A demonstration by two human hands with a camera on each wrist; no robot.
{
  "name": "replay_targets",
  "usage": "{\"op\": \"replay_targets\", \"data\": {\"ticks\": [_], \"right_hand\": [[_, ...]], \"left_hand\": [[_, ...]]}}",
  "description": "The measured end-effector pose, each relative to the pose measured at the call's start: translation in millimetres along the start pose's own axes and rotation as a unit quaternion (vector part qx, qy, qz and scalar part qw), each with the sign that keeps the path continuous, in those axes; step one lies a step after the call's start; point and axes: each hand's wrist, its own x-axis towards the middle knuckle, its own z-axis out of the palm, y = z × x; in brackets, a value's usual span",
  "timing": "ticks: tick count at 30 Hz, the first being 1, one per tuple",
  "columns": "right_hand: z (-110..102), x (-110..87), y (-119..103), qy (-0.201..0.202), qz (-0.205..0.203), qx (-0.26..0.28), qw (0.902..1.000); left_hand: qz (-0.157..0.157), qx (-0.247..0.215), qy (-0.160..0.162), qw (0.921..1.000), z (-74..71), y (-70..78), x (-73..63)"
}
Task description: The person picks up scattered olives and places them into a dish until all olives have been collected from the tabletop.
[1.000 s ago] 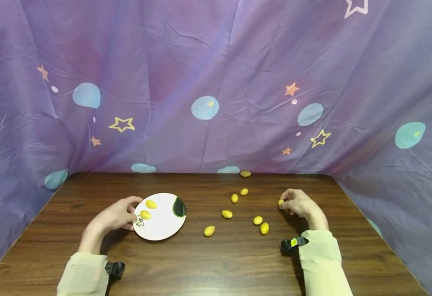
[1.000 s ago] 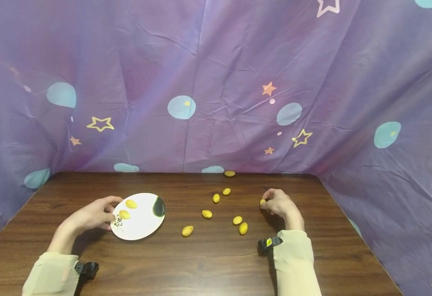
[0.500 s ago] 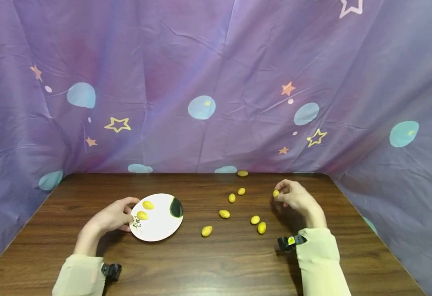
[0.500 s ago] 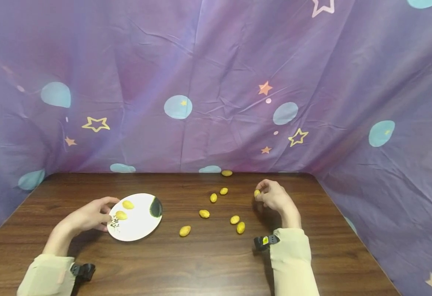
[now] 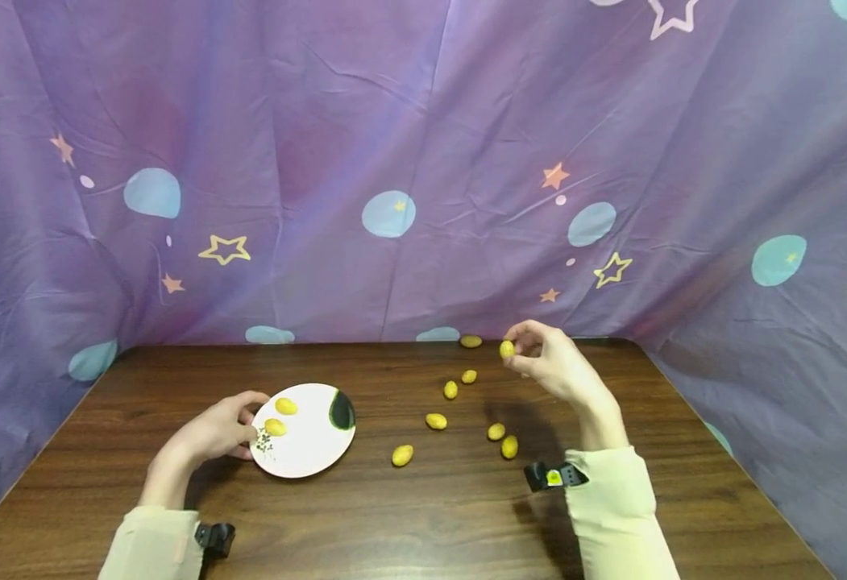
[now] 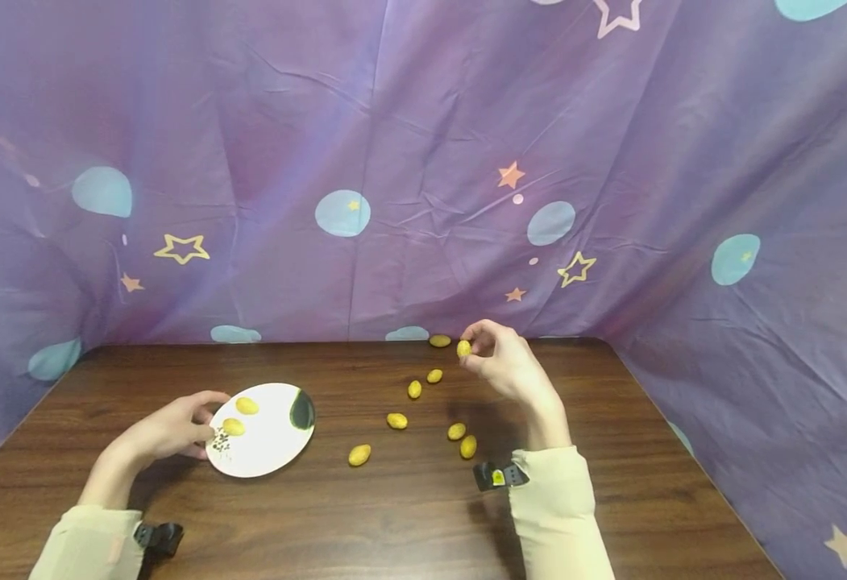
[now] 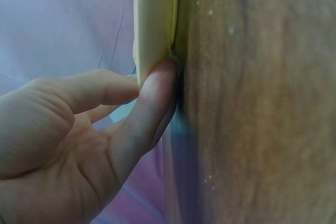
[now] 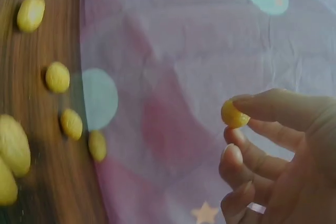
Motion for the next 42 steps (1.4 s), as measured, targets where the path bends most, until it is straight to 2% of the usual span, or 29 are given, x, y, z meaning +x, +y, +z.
{"op": "replay_targets", "data": {"ticks": [3, 13, 17, 21, 25, 28, 31, 34, 37, 40, 42], "right_hand": [[8.9, 1.8, -8.8, 0.0, -0.021, 0.008, 0.9997], [45.8, 3.4, -39.4, -0.007, -0.064, -0.052, 0.9966], [61.5, 4.4, -48.0, -0.015, -0.085, -0.048, 0.9951], [84.8, 8.7, -51.3, -0.065, -0.107, 0.034, 0.9915], [112.3, 17.2, -55.2, -0.135, -0.119, 0.127, 0.9754], [133.2, 24.8, -58.9, -0.165, -0.121, 0.148, 0.9675], [153.0, 32.4, -61.5, -0.179, -0.107, 0.15, 0.9665], [170.5, 40.4, -63.7, -0.183, -0.098, 0.112, 0.9718], [184.2, 49.0, -66.9, -0.179, -0.109, 0.03, 0.9773], [196.5, 57.2, -72.5, -0.173, -0.12, -0.046, 0.9765], [206.2, 62.2, -76.5, -0.172, -0.12, -0.102, 0.9725]], "left_hand": [[-0.002, 0.001, 0.0, 1.0, -0.4, -0.9, -0.4], [0.004, -0.005, -0.004, 1.0, 2.3, -0.2, 1.2], [0.005, -0.008, -0.004, 0.9999, 4.6, -1.2, 4.7], [-0.002, -0.007, -0.001, 1.0, 4.5, -1.4, 5.7], [-0.007, -0.008, 0.003, 0.9999, 1.7, 1.3, 4.8], [-0.007, -0.006, 0.0, 1.0, -0.8, 1.7, 4.2], [-0.013, -0.007, -0.001, 0.9999, -1.2, -0.2, 3.6], [-0.014, -0.008, -0.003, 0.9999, -1.0, -1.8, 2.7], [-0.015, -0.013, -0.003, 0.9998, -0.6, -2.0, 2.1], [-0.015, -0.012, -0.005, 0.9998, -1.1, -1.0, 2.2], [-0.015, -0.01, -0.004, 0.9998, -1.4, -1.2, 2.6]]}}
